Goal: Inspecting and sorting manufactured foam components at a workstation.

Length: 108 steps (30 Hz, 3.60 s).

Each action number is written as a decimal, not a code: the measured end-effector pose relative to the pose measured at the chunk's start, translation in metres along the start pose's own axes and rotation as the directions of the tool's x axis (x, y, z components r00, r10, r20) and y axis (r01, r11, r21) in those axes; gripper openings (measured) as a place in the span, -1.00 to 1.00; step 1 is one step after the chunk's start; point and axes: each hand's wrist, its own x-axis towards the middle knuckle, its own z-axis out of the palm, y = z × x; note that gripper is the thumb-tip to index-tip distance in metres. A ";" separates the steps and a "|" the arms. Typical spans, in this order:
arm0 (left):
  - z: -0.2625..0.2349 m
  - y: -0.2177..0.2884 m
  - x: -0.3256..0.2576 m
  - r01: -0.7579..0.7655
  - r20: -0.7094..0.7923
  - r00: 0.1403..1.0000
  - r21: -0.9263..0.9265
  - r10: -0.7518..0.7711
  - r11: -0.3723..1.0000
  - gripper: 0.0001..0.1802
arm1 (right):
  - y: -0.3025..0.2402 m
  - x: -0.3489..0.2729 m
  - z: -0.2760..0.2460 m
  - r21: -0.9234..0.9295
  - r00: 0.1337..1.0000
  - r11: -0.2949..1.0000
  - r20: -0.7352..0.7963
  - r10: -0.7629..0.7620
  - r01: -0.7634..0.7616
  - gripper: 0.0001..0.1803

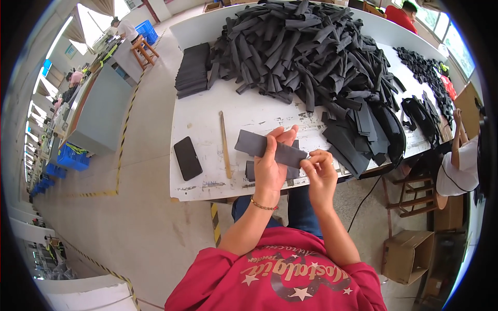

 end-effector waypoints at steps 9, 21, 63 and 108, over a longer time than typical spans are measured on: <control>-0.024 0.019 -0.003 0.073 -0.177 0.983 0.117 -0.051 0.990 -0.68 | -0.020 0.015 -0.010 -0.227 0.954 0.929 0.142 -0.265 0.292 -0.89; -0.048 0.045 0.012 -0.038 -0.164 0.979 0.446 0.124 0.894 -0.83 | 0.011 0.042 0.001 -0.157 0.969 0.980 0.195 0.153 -0.123 -0.88; -0.073 -0.003 0.148 0.335 -0.283 0.911 0.087 -0.299 0.938 -0.72 | 0.026 0.092 -0.053 -0.484 0.982 0.871 0.188 0.004 0.089 -0.77; 0.009 0.025 0.014 0.283 -0.058 0.959 0.267 -0.278 0.921 -0.73 | -0.025 0.033 -0.034 -0.670 0.702 0.349 0.368 -0.610 0.655 -0.71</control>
